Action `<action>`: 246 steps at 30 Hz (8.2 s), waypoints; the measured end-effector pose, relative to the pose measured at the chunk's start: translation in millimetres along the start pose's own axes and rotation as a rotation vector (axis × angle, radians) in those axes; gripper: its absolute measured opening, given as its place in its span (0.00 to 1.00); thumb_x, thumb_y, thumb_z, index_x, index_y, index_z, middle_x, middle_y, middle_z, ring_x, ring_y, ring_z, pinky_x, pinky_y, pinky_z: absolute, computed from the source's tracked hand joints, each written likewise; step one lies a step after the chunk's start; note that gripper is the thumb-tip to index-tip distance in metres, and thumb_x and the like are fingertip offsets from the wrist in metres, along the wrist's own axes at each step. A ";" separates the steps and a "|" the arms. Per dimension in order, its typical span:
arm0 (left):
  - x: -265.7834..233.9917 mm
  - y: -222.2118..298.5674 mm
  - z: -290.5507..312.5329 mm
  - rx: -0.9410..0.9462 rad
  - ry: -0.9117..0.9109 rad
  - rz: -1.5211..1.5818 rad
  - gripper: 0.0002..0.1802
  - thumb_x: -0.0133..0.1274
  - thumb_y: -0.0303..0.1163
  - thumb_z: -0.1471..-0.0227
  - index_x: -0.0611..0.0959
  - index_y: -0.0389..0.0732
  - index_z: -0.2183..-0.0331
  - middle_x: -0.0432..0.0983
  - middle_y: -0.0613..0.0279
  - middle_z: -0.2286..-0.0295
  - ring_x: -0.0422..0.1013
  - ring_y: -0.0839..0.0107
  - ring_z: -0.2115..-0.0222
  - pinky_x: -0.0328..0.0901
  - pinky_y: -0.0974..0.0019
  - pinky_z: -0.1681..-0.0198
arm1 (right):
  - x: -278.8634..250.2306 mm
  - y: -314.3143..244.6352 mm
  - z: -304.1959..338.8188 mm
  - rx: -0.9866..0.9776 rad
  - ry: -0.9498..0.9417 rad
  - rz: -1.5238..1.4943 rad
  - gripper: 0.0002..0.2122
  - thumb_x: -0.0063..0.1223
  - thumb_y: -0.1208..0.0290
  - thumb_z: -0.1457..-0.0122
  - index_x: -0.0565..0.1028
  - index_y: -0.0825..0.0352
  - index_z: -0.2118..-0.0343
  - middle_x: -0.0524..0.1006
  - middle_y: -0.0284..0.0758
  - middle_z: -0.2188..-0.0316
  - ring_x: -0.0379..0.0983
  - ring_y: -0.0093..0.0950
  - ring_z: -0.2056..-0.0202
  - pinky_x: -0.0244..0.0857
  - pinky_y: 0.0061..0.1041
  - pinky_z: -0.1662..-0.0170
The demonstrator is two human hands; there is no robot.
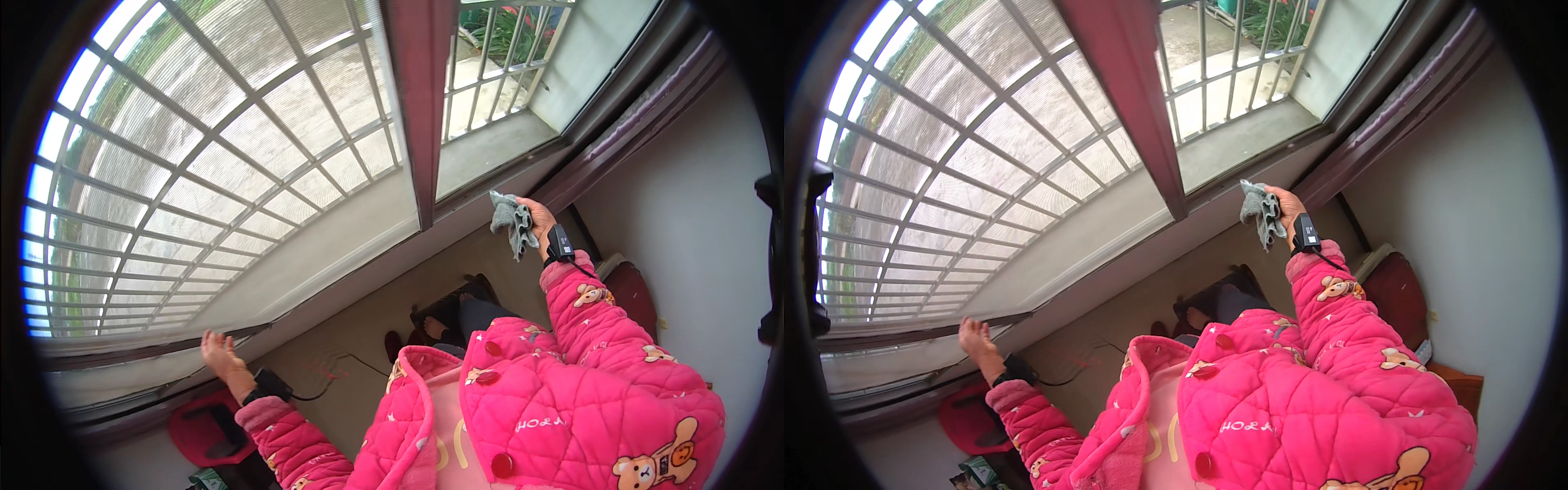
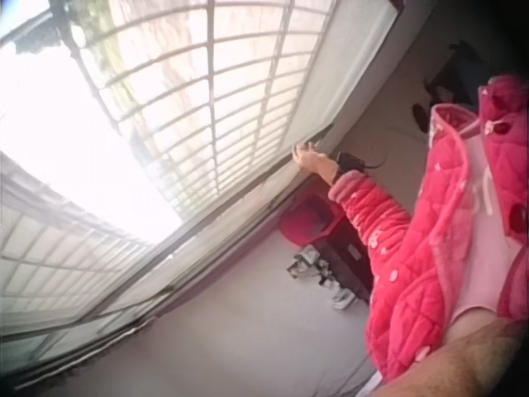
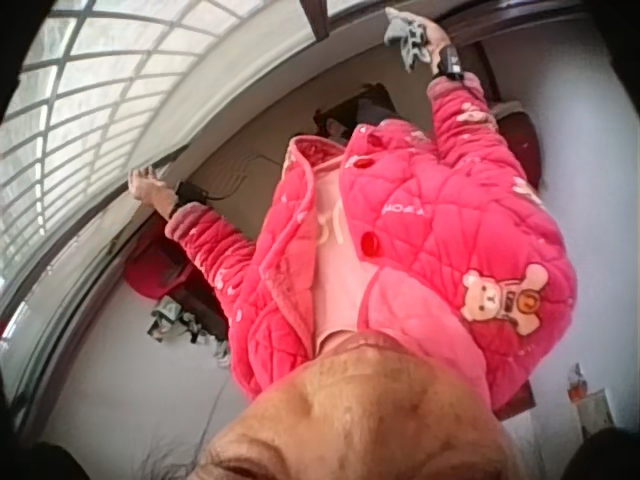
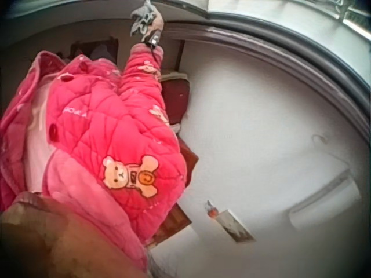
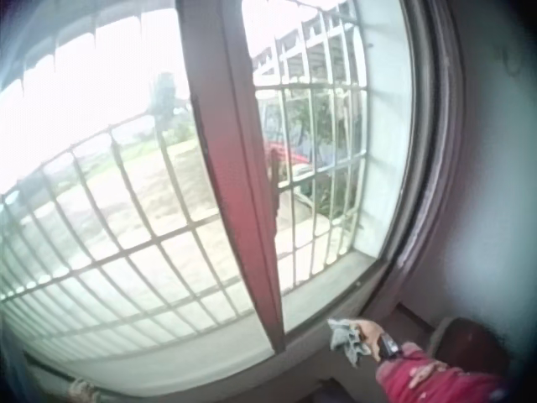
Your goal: The person moves a chair to reach the window, then wipes the window glass and frame with a cloth. They clean the upper and lower sections of the window and the sill, then return the chair to its original position.
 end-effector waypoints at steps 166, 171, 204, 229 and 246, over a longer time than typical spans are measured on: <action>174.9 -188.0 150.0 0.435 -0.622 -0.771 0.14 0.56 0.34 0.47 0.80 0.36 0.60 0.68 0.73 0.75 0.62 0.83 0.74 0.59 0.78 0.68 | -206.0 372.4 27.7 0.201 0.039 0.039 0.13 0.48 0.79 0.45 0.71 0.72 0.55 0.78 0.36 0.66 0.77 0.28 0.69 0.73 0.26 0.64; 183.2 -188.1 151.7 0.480 -0.700 -0.806 0.15 0.56 0.35 0.48 0.81 0.37 0.60 0.71 0.72 0.74 0.64 0.82 0.73 0.61 0.77 0.68 | -196.4 383.6 28.1 0.246 0.097 0.057 0.13 0.49 0.77 0.44 0.71 0.73 0.55 0.78 0.34 0.67 0.76 0.25 0.69 0.72 0.23 0.65; -438.3 -235.2 -86.8 -0.243 -0.386 -0.623 0.11 0.52 0.32 0.42 0.79 0.39 0.58 0.76 0.64 0.65 0.74 0.73 0.62 0.68 0.70 0.60 | 63.9 681.1 89.5 0.394 0.066 0.376 0.13 0.51 0.74 0.42 0.71 0.73 0.55 0.78 0.38 0.66 0.78 0.30 0.70 0.75 0.30 0.68; -458.3 -300.7 -69.5 -0.088 -0.366 -0.017 0.09 0.49 0.31 0.43 0.78 0.38 0.61 0.78 0.61 0.67 0.76 0.71 0.68 0.71 0.68 0.63 | 318.7 775.6 123.1 0.562 -0.662 0.447 0.16 0.41 0.65 0.35 0.71 0.73 0.52 0.77 0.42 0.57 0.76 0.34 0.57 0.73 0.36 0.52; -320.2 -238.0 -175.4 0.473 -0.395 -0.306 0.05 0.56 0.26 0.51 0.78 0.35 0.70 0.75 0.62 0.78 0.69 0.78 0.76 0.66 0.69 0.70 | 483.8 828.9 120.3 -0.548 -0.964 1.483 0.12 0.47 0.75 0.49 0.71 0.70 0.60 0.75 0.50 0.70 0.74 0.44 0.68 0.67 0.37 0.64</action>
Point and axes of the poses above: each hand's wrist, its own z-axis away from the middle knuckle, its own x-axis out of the palm, y = z × x, the point moved 8 cm from there along -z, towards the middle knuckle
